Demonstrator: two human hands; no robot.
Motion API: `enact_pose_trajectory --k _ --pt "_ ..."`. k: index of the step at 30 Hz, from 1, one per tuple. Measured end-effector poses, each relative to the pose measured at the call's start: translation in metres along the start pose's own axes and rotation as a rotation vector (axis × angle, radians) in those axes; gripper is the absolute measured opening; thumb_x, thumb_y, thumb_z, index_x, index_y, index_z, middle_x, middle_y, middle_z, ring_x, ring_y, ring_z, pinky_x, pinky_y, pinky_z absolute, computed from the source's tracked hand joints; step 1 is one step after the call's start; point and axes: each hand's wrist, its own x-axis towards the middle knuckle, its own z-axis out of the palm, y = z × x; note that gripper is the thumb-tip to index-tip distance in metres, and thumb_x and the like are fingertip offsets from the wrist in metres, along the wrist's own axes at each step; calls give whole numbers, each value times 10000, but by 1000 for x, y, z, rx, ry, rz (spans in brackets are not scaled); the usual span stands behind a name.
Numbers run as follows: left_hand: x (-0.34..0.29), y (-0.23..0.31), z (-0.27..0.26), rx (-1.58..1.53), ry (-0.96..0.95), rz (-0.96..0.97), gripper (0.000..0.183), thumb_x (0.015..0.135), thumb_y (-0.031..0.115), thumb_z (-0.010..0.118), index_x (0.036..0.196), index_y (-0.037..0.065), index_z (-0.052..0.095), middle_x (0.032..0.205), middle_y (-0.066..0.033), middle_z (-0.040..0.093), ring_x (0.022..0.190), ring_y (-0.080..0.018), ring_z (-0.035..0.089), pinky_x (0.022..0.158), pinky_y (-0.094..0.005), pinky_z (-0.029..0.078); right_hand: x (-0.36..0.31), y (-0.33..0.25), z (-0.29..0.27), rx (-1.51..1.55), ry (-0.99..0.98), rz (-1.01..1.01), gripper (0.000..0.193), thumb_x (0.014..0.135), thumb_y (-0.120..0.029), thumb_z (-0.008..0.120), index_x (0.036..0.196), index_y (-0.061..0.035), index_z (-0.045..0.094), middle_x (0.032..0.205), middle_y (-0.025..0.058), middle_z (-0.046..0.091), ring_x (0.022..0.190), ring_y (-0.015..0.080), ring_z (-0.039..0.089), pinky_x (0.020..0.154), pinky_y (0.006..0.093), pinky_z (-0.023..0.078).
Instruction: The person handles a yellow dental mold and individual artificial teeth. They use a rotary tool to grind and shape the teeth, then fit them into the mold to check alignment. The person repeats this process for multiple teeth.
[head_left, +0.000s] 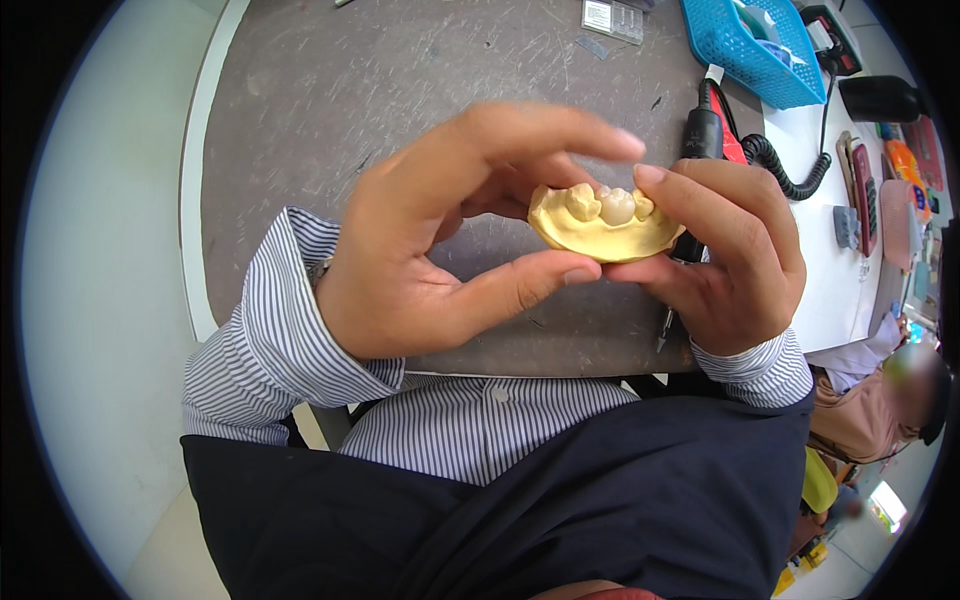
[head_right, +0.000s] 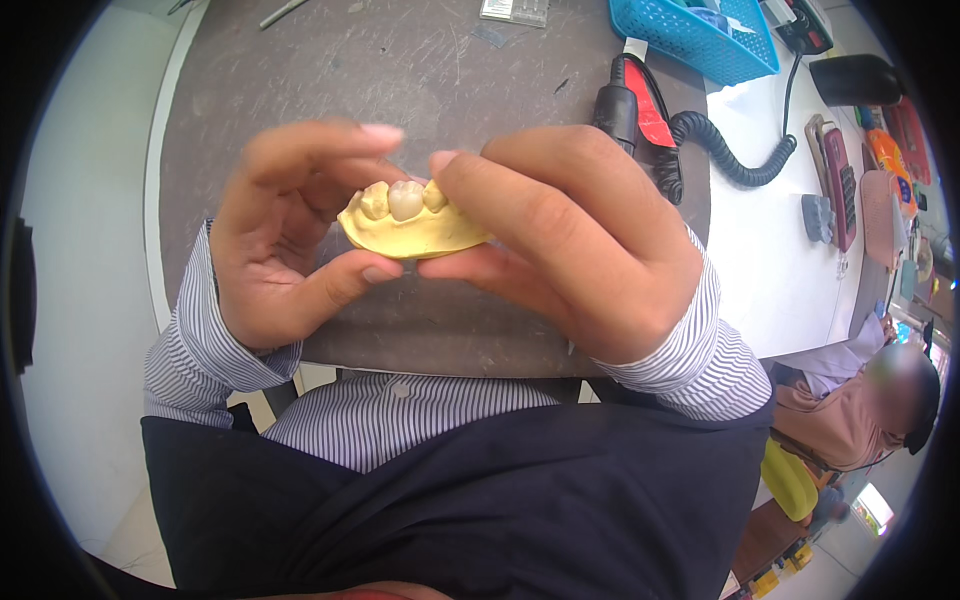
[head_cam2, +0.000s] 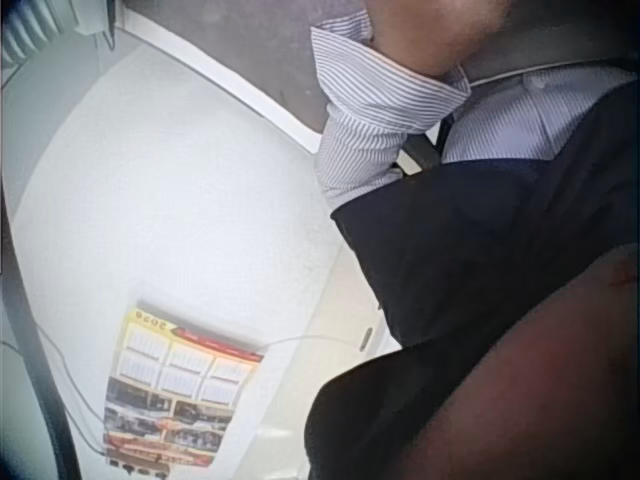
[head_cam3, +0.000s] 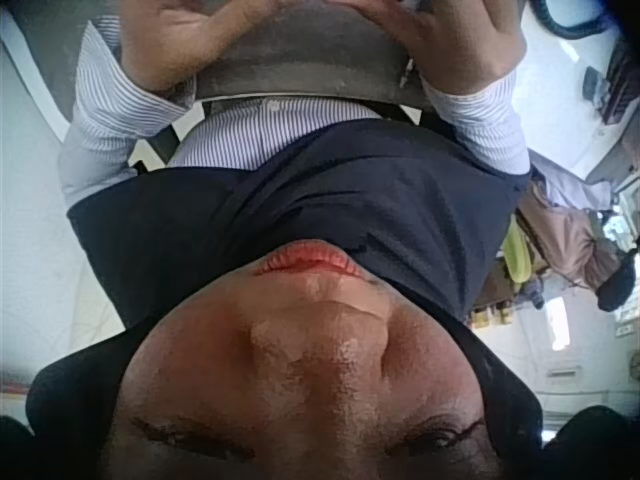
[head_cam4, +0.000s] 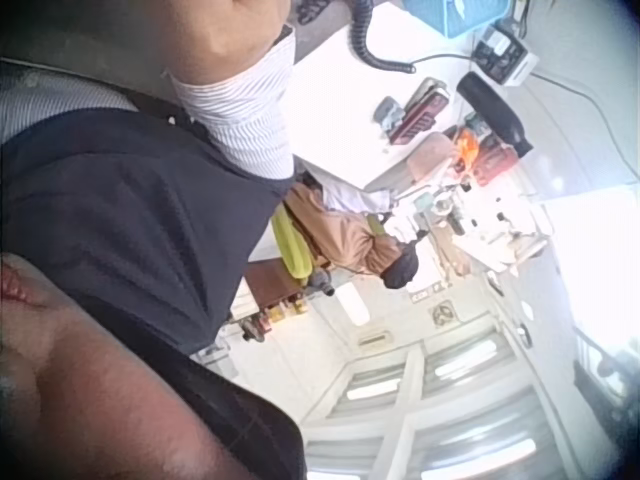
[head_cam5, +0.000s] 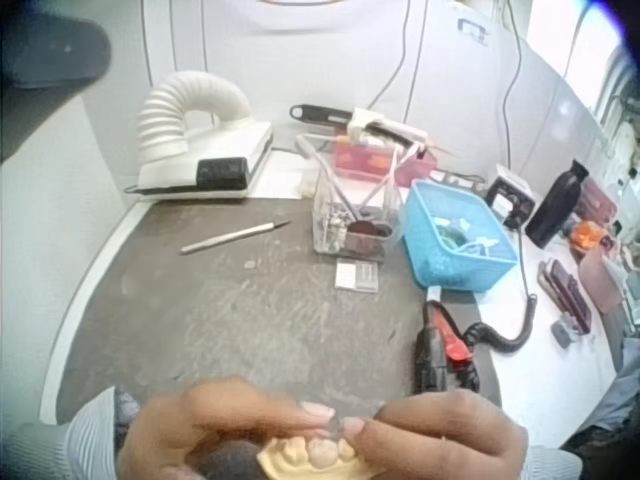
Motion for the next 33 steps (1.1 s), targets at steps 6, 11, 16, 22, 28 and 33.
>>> enact_pose_trajectory --k 6,11,16,22,28,33 --pt "1 2 -7 119 -97 14 460 737 23 665 1141 -20 447 1021 -130 523 967 -190 540 876 -294 425 -1 3 2 13 32 -13 474 641 -224 735 997 30 552 859 127 577 731 193 566 594 264 463" --pt "2 -2 -13 203 -161 92 475 724 27 685 1131 -16 445 1015 -131 529 964 -184 545 878 -298 430 -2 0 0 64 -7 48 490 634 -209 746 1003 42 546 860 136 570 747 194 558 616 264 456" --pt "-1 -2 -2 10 6 14 522 709 18 702 1141 -14 409 1023 -131 529 976 -180 559 863 -296 456 -1 1 1 111 -22 65 492 642 -210 744 1011 46 542 880 145 562 767 196 549 640 263 447" --pt "0 -1 -2 93 19 47 545 710 28 705 1160 -29 403 996 -132 542 952 -175 572 805 -278 480 -3 3 3 125 -17 56 489 653 -206 745 1015 47 534 898 152 556 777 196 548 642 258 446" --pt "2 -3 -11 278 -90 175 406 691 38 713 1046 -41 532 971 -132 554 836 -164 571 720 -249 458 -3 6 6 125 -11 15 475 661 -195 742 1010 46 527 908 154 555 789 199 551 647 259 452" --pt "3 2 -14 337 -131 199 405 694 33 709 1049 -42 529 978 -134 556 848 -170 568 751 -247 446 -3 8 5 108 -20 -10 469 674 -193 735 1020 40 519 917 155 551 793 205 553 640 264 457"
